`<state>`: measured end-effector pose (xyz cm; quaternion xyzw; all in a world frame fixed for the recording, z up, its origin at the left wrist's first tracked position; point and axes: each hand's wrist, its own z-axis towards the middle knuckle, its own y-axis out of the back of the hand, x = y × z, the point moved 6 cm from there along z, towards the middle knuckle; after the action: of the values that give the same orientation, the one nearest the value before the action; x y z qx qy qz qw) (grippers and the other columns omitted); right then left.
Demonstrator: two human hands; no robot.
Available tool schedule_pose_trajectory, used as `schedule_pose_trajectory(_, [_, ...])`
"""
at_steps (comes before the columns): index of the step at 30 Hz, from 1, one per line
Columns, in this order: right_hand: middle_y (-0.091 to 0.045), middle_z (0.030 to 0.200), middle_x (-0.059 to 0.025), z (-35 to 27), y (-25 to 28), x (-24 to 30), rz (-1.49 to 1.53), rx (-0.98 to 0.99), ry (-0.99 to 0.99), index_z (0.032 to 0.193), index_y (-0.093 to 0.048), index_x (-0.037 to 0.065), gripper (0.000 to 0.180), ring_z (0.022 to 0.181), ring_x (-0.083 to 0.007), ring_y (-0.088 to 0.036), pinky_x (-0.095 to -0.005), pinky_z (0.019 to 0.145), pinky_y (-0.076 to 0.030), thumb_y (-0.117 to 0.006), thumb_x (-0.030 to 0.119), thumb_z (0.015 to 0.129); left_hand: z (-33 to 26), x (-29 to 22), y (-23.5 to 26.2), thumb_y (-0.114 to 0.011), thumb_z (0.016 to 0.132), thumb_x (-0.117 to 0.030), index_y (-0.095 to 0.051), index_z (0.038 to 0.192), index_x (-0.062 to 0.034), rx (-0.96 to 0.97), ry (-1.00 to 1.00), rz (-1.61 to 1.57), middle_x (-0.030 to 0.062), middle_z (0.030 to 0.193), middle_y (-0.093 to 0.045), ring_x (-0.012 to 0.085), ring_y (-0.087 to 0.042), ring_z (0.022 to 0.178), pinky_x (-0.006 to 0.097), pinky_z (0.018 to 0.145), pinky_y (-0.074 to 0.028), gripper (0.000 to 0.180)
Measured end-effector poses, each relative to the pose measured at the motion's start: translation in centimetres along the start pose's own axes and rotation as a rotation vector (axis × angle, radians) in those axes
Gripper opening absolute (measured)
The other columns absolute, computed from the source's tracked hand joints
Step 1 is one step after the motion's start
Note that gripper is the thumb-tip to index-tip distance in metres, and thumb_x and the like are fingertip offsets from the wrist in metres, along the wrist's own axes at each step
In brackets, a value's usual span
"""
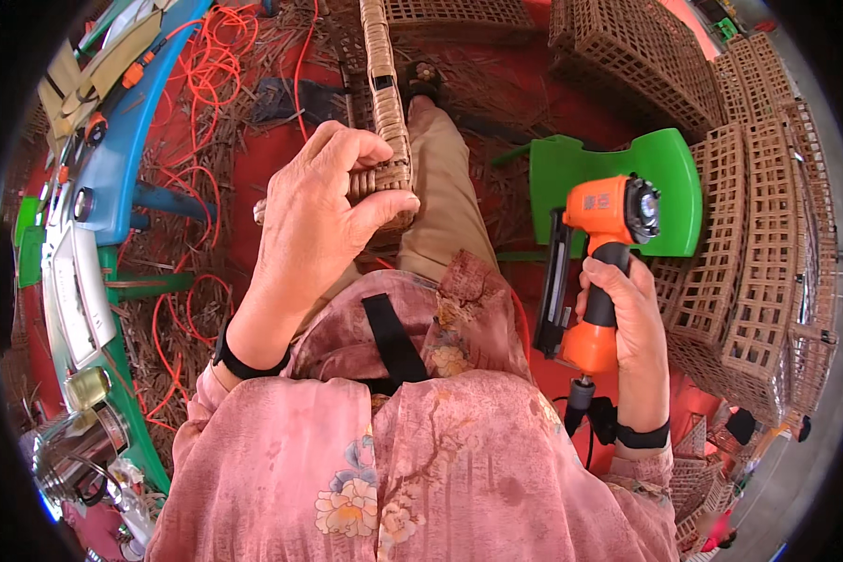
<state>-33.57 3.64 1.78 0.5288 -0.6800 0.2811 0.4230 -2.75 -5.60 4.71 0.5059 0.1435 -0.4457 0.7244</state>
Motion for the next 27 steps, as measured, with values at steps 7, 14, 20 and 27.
schedule_pose_trajectory(7, [-0.06,0.077,-0.0046,4.6,4.0,-7.4,-0.042,-0.039,-0.202,0.097,-0.056,0.003,0.029,0.058,-0.0149,-0.063,-0.0304,0.051,-0.054,-0.072,0.021,0.083,0.9,-0.2,0.0,-0.081,0.07,-0.014,-0.059,0.089,-0.004,0.088,0.009,-0.068,0.0084,0.084,-0.058,0.0272,-0.061,0.073,0.036,0.064,-0.048,0.031])
schedule_pose_trajectory(14, [-0.06,0.081,-0.0058,9.1,2.7,-7.3,0.118,0.023,-0.042,0.099,-0.054,0.002,0.029,0.062,-0.0156,-0.062,-0.0317,0.056,-0.054,-0.07,0.019,0.082,1.7,-1.0,0.1,-0.078,0.071,-0.011,-0.053,0.088,-0.0047,0.119,-0.005,0.001,0.0111,0.085,-0.053,0.0324,-0.057,0.076,0.041,0.065,-0.046,0.031])
schedule_pose_trajectory(20, [-0.055,0.082,-0.0061,19.0,3.8,-10.8,-0.101,-0.093,0.322,0.147,-0.029,0.007,0.077,0.054,-0.0127,-0.054,-0.0271,0.049,-0.047,-0.061,0.004,0.078,2.1,-1.0,0.1,-0.077,0.075,-0.012,-0.052,0.087,-0.0049,0.146,-0.07,0.023,0.0127,0.084,-0.051,0.0343,-0.056,0.081,0.042,0.069,-0.047,0.028])
schedule_pose_trajectory(27, [-0.062,0.115,-0.0262,27.3,4.1,-10.7,-0.656,-0.321,0.433,0.149,-0.023,0.001,0.088,0.102,-0.0416,-0.064,-0.0442,0.086,-0.049,-0.067,0.007,0.074,0.4,-1.8,0.8,-0.076,0.077,-0.015,-0.054,0.09,-0.0043,0.182,0.065,0.059,0.0121,0.086,-0.056,0.0317,-0.059,0.08,0.04,0.069,-0.047,0.028])
